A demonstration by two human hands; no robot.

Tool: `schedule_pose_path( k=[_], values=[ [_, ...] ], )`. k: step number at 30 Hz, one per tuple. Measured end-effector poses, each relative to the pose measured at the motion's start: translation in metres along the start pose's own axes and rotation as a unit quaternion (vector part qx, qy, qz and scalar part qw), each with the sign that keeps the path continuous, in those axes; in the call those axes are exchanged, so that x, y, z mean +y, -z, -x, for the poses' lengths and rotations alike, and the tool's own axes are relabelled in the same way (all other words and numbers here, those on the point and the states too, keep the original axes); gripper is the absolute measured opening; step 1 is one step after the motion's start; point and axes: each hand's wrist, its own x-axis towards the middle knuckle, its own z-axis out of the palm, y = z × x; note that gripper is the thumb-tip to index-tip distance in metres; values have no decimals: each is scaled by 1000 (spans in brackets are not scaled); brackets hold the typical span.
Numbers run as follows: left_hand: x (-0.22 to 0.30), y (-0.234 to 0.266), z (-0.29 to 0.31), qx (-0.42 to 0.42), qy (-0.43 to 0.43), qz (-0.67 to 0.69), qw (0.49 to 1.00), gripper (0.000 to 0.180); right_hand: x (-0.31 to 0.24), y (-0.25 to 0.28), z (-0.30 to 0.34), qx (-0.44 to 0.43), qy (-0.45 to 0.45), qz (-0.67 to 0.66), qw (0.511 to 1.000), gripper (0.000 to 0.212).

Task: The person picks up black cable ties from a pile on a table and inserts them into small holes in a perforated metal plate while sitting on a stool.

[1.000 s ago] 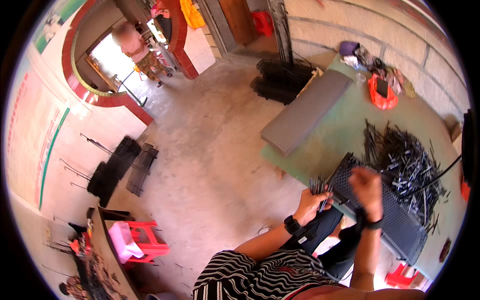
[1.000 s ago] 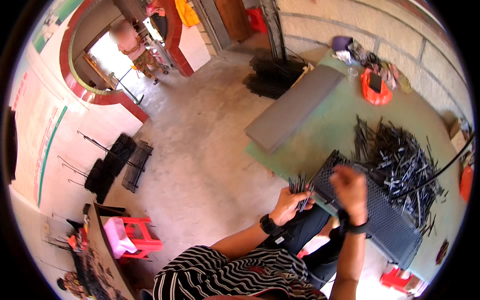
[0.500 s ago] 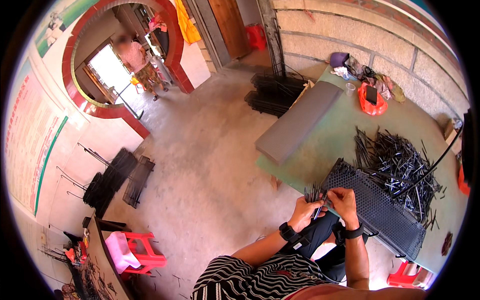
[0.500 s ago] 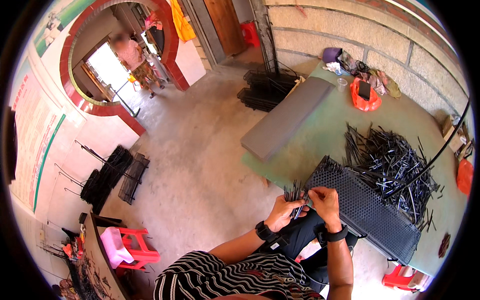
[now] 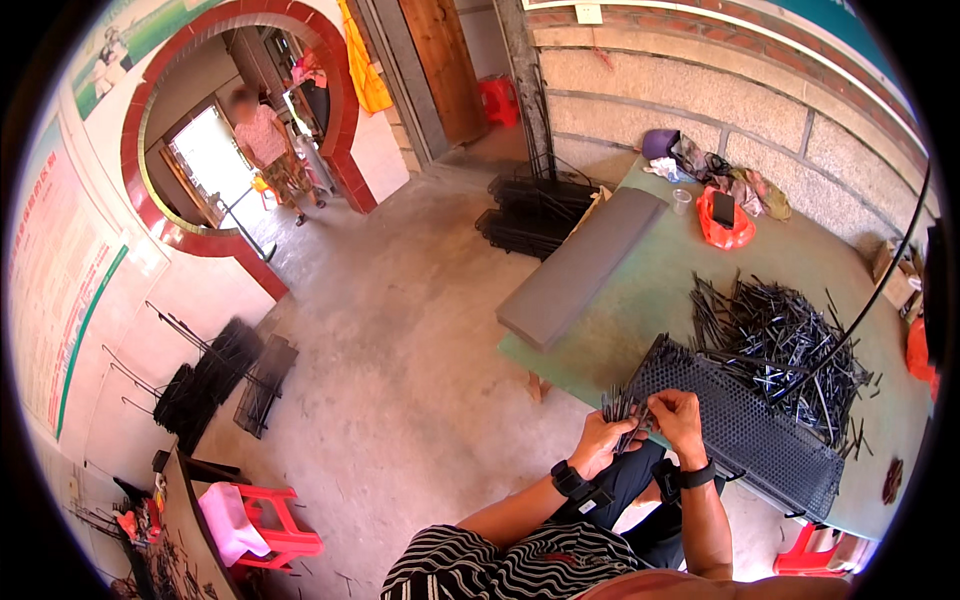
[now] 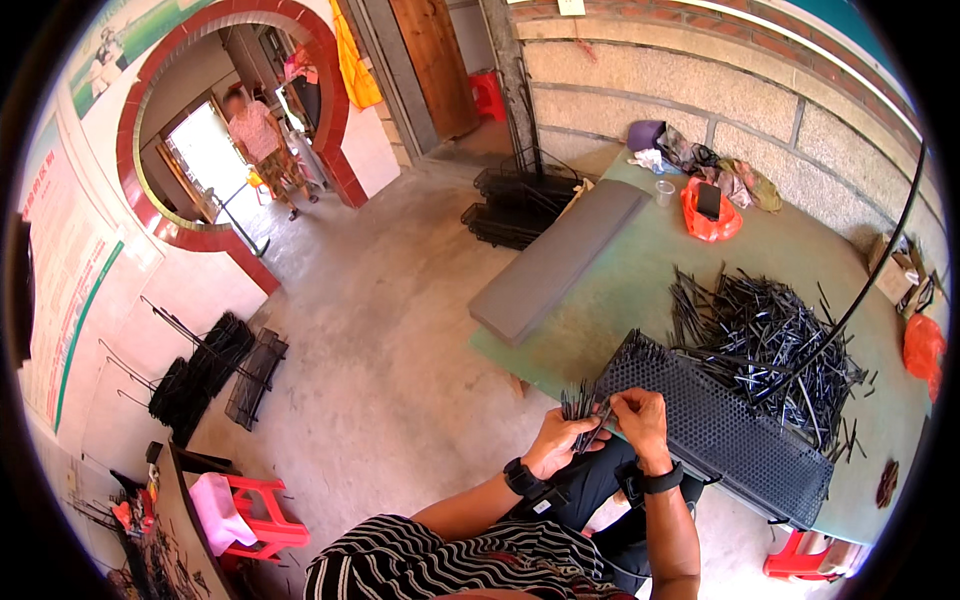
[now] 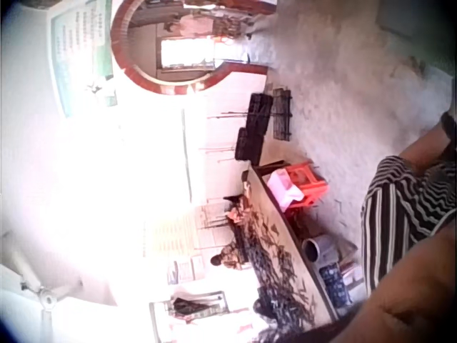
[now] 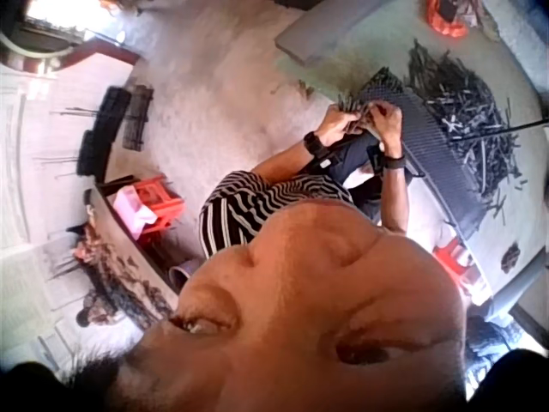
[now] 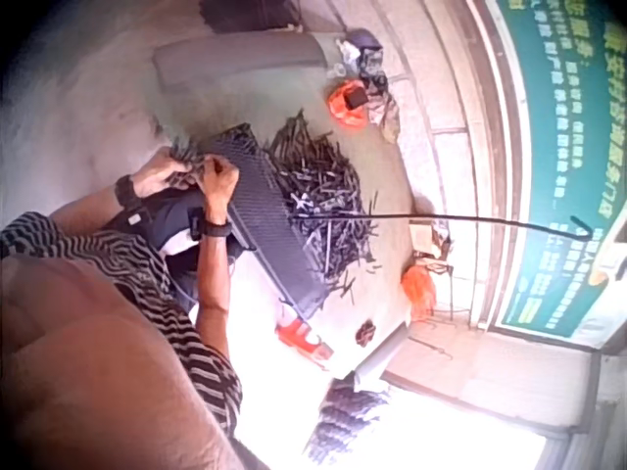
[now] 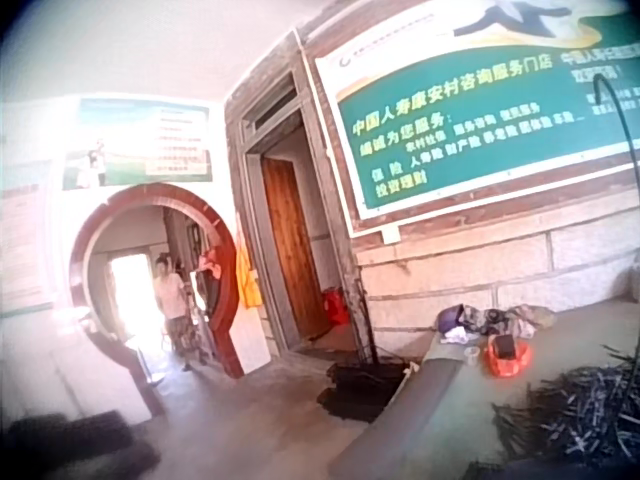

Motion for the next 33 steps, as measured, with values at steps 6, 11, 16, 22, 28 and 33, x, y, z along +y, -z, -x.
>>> schedule_pose_path(
  k=[6,11,16,22,28,33],
  values=[
    [-5,8,-4,9,-1,-10,1000,19,2,12,-3,85,48,-136,986,17],
    [-4,11,-8,16,-18,6,1000,22,-7,20,-3,84,56,-138,985,17],
    [-7,19,-10,20,-24,23,999,23,-1,13,1,66,55,-134,987,15],
    [-5,21,-9,28,-16,26,999,20,-13,16,3,166,125,-142,968,18],
    [-6,2,7,-20,-79,-29,996,12,-106,14,54,183,535,117,816,8],
    [6,6,7,-25,-77,-24,996,17,-105,34,67,94,535,184,819,7]
  ],
)
